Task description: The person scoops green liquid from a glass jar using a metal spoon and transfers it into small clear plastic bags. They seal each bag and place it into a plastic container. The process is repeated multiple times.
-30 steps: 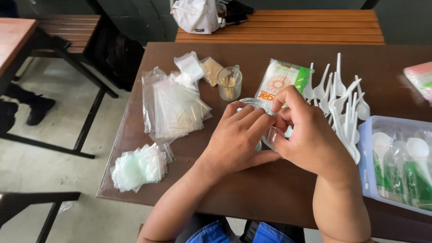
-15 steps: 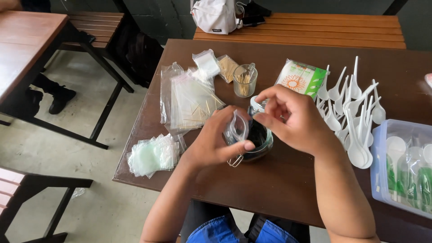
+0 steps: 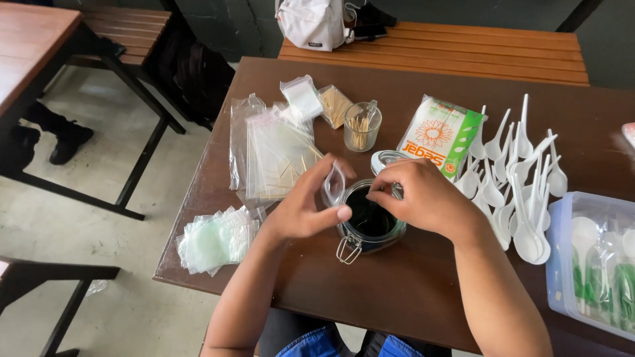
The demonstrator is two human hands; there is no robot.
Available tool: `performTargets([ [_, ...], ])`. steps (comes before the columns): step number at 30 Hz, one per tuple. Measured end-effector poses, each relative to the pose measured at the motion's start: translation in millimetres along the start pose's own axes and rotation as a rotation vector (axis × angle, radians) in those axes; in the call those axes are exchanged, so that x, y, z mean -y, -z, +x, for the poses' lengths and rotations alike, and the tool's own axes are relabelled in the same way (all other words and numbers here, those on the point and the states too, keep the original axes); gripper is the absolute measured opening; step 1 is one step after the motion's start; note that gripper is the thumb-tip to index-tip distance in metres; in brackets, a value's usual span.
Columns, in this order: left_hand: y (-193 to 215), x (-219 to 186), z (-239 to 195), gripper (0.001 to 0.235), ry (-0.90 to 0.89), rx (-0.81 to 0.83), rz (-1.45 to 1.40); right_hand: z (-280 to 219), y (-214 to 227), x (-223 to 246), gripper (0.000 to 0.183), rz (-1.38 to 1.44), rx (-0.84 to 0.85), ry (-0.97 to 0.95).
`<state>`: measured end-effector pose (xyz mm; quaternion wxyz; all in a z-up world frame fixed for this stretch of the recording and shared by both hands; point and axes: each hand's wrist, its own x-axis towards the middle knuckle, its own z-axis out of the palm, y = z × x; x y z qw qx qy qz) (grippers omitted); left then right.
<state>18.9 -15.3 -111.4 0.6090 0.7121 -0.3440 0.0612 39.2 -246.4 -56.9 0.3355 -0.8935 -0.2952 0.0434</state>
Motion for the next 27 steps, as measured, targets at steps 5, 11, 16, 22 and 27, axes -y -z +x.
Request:
performTargets([
  [5, -10, 8, -29, 0.075, 0.001, -0.095, 0.131, -3, 5, -3, 0.010, -0.032, -0.095, -0.033],
  [11, -16, 9, -35, 0.063, -0.033, -0.080, 0.209, -3, 6, -15, 0.010, -0.053, -0.113, -0.116],
  [16, -11, -5, -31, 0.059, -0.046, -0.055, 0.259, 1, 1, -11, 0.014, -0.015, 0.006, -0.168],
  [22, -16, -9, -30, 0.072, -0.063, -0.116, 0.242, 6, 5, -31, 0.020, 0.156, 0.054, -0.238],
  [27, -19, 0, -30, 0.068, -0.090, -0.182, 0.182, 9, 7, -73, 0.022, 0.320, -0.024, -0.222],
])
